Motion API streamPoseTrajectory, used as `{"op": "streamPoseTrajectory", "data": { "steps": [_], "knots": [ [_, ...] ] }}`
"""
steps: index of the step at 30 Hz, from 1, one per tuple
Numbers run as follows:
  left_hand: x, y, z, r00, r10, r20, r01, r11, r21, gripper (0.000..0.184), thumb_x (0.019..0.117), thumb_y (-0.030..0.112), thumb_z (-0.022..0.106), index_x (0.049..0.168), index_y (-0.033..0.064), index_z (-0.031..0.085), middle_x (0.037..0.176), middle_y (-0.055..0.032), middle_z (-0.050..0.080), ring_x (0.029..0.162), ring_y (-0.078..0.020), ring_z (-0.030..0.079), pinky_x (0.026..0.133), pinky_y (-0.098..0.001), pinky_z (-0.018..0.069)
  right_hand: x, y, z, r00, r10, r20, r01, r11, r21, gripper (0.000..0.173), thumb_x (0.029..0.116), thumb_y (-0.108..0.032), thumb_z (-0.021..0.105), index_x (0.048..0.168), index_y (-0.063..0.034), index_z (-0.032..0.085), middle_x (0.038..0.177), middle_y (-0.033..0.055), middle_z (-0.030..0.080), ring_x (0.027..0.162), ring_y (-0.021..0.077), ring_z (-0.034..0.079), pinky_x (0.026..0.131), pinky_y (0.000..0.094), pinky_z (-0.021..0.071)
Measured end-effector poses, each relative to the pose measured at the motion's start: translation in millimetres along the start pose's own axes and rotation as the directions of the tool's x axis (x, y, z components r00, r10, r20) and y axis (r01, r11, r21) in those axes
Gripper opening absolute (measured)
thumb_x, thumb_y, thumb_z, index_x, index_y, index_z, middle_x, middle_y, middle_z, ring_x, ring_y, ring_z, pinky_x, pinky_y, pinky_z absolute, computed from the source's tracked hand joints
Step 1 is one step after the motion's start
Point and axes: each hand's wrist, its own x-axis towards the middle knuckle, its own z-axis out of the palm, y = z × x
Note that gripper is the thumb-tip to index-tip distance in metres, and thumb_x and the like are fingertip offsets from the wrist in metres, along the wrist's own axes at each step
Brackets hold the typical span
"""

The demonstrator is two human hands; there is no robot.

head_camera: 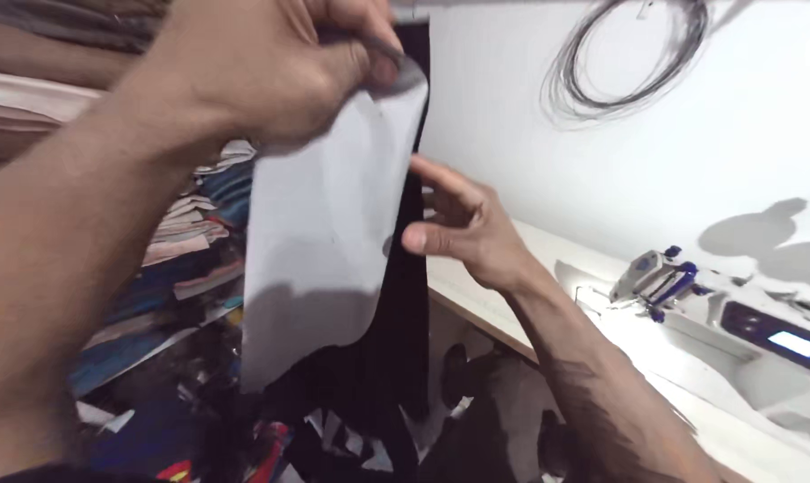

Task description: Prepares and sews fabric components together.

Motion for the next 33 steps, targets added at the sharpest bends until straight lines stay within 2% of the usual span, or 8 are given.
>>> {"op": "streamPoseTrajectory", "data": {
  "steps": [5,8,11,14,18,24,28,33],
  "knots": [
    [-10,67,31,0.997,0.069,-0.023,-0.071,0.995,-0.074,0.018,0.0984,0.015,0.063,0.095,0.0040,0.076,0.103,-0.0031,0.072,0.093,0.0014,0.064,0.084,-0.0146,0.0535,7,-19,12,0.992,0.123,0.014,-0.124,0.982,0.145,0.014,0.0846,0.004,0.077,0.098,0.0022,0.072,0.084,0.0067,0.076,0.076,0.0111,0.073,0.072,0.0299,0.0636],
    [-18,53,29,0.997,0.040,-0.060,-0.044,0.998,-0.055,0.020,0.0991,0.019,0.063,0.097,0.0040,0.076,0.103,-0.0036,0.072,0.093,0.0019,0.064,0.084,-0.0144,0.0527,-21,-15,0,0.919,0.261,0.294,-0.240,0.965,-0.106,0.019,0.0779,-0.010,0.082,0.091,-0.0106,0.068,0.079,-0.0100,0.072,0.073,-0.0035,0.068,0.067,0.0172,0.0589],
    [-30,45,26,0.996,0.019,-0.089,-0.027,0.996,-0.090,0.020,0.0992,0.020,0.063,0.096,0.0032,0.074,0.100,-0.0010,0.071,0.089,0.0047,0.063,0.082,-0.0129,0.0516,-39,-9,-15,0.834,0.244,0.494,-0.225,0.969,-0.099,0.024,0.0768,-0.015,0.086,0.092,-0.0072,0.070,0.084,-0.0067,0.075,0.079,-0.0007,0.071,0.070,0.0202,0.0607],
    [-36,47,27,0.993,0.021,-0.115,-0.038,0.988,-0.151,0.019,0.0989,0.018,0.064,0.095,0.0030,0.074,0.102,0.0003,0.072,0.091,0.0047,0.064,0.083,-0.0132,0.0541,-40,-5,-12,0.954,0.093,0.286,-0.118,0.990,0.074,0.020,0.0818,-0.005,0.080,0.099,-0.0085,0.071,0.093,-0.0075,0.075,0.088,0.0008,0.071,0.080,0.0234,0.0616],
    [-43,48,25,0.981,-0.052,-0.187,0.013,0.979,-0.203,0.013,0.0988,0.017,0.065,0.099,0.0070,0.073,0.104,0.0075,0.073,0.092,0.0058,0.066,0.084,-0.0143,0.0553,-46,4,12,0.991,0.128,0.047,-0.129,0.991,0.023,0.003,0.0888,-0.004,0.076,0.088,-0.0036,0.073,0.080,-0.0021,0.075,0.074,0.0026,0.071,0.069,0.0239,0.0616],
    [-73,27,12,0.943,-0.213,-0.257,0.149,0.958,-0.246,0.008,0.0985,0.019,0.066,0.099,0.0143,0.073,0.102,0.0142,0.072,0.090,0.0069,0.066,0.082,-0.0150,0.0560,-76,32,28,0.994,0.063,-0.085,-0.058,0.996,0.061,0.028,0.1063,-0.012,0.048,0.089,-0.0078,0.069,0.084,-0.0094,0.069,0.077,-0.0059,0.062,0.070,0.0166,0.0530],
    [-94,24,10,0.917,-0.234,-0.323,0.132,0.943,-0.307,0.006,0.0966,0.015,0.068,0.097,0.0165,0.073,0.100,0.0153,0.073,0.089,0.0052,0.068,0.082,-0.0167,0.0569,-74,27,36,0.967,0.010,-0.254,-0.013,1.000,-0.011,0.014,0.0949,-0.002,0.066,0.085,0.0011,0.075,0.095,0.0068,0.075,0.088,0.0073,0.070,0.079,0.0247,0.0592],
    [-119,25,16,0.886,-0.284,-0.366,0.184,0.941,-0.284,0.006,0.0977,0.014,0.067,0.099,0.0141,0.072,0.103,0.0149,0.072,0.089,0.0055,0.067,0.082,-0.0168,0.0559,-73,25,41,0.898,-0.130,-0.420,0.043,0.976,-0.212,0.010,0.0789,-0.003,0.086,0.079,-0.0006,0.076,0.090,0.0079,0.076,0.083,0.0088,0.071,0.073,0.0213,0.0605]
  ]
}}
